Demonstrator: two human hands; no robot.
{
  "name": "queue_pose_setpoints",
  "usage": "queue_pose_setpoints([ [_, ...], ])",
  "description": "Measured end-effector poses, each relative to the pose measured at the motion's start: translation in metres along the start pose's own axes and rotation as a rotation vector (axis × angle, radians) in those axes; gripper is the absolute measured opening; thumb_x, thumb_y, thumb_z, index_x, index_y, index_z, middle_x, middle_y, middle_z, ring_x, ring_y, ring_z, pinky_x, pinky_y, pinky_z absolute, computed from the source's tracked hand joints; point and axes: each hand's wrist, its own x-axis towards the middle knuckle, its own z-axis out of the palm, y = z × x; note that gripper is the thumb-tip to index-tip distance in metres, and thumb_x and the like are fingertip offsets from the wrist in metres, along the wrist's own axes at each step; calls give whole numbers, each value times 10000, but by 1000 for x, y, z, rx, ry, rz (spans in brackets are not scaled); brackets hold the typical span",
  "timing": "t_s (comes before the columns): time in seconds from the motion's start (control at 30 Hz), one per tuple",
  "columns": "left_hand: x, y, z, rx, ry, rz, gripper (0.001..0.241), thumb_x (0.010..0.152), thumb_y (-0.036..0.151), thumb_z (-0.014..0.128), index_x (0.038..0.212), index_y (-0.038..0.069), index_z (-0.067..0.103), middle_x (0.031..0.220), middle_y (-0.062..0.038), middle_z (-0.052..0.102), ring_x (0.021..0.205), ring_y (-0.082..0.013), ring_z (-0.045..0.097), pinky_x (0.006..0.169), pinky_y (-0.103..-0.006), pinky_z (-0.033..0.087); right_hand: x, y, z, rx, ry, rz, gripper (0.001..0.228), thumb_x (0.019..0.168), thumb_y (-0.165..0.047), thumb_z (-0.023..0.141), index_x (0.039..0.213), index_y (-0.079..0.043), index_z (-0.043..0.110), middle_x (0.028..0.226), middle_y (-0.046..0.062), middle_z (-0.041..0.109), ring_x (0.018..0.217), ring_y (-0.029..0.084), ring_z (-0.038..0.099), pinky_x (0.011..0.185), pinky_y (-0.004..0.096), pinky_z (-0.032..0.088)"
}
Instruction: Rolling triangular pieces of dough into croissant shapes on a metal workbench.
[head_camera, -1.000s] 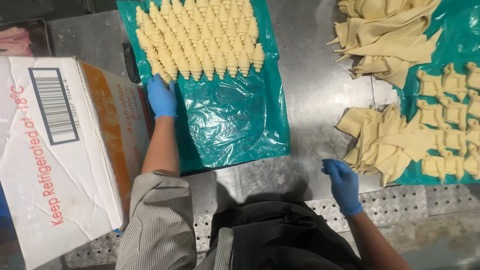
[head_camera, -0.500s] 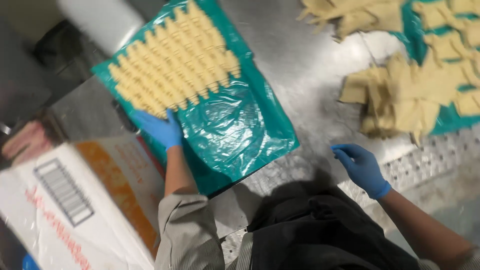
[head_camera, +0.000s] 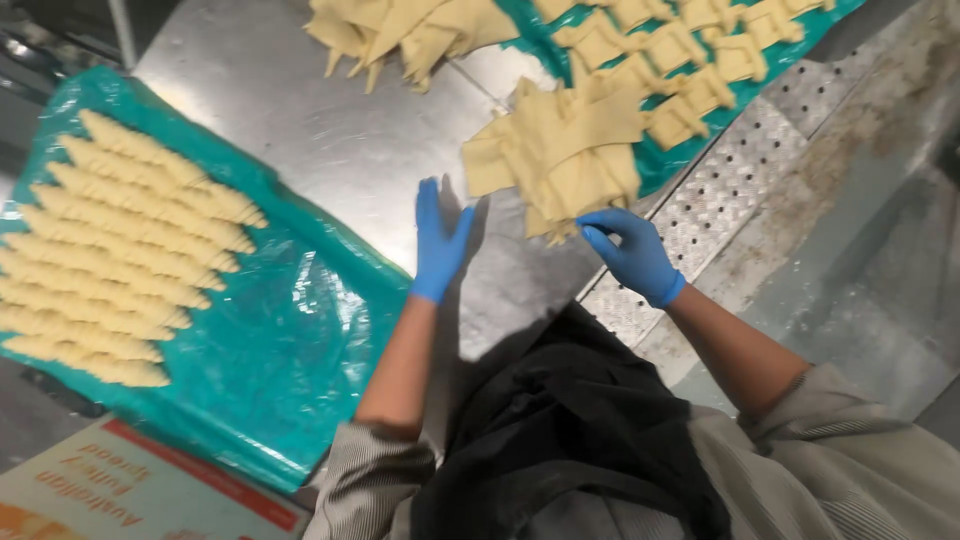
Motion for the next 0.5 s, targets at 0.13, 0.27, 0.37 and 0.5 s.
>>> queue_pose_setpoints([
  [0.13,39,80,71,-26,156,-80,745,999,334,708,1536,-51,365,1602,-311,333,1503,-460,323,1239,-491,297,49,30,-44,-50,30,-72,159,963,-90,709,1109,-38,744,1023,100,739,911,233,699,806,335,544],
  [0.27,19,127,93,-58,215,-83,728,984,304,716,1530,-40,378,1611,-295,342,1500,-441,336,1241,-485,297,122,91,-67,-586,29,-447,470,926,-109,706,1360,4,565,1366,241,577,1202,441,567,1004,482,479],
  [0.37,-7,137,78,-30,210,-69,723,997,283,706,1545,-37,361,1620,-299,325,1508,-439,323,1242,-478,291,155,113,-73,-731,-60,-492,612,897,-126,710,1453,21,500,1445,276,539,1241,463,541,1020,512,459],
  [0.5,-49,137,44,-35,254,-165,696,1020,278,666,1558,-21,342,1615,-266,341,1516,-404,330,1230,-450,315,164,101,-76,-678,-155,-230,598,881,-139,756,1433,-38,552,1224,245,615,1116,445,587,927,523,492],
])
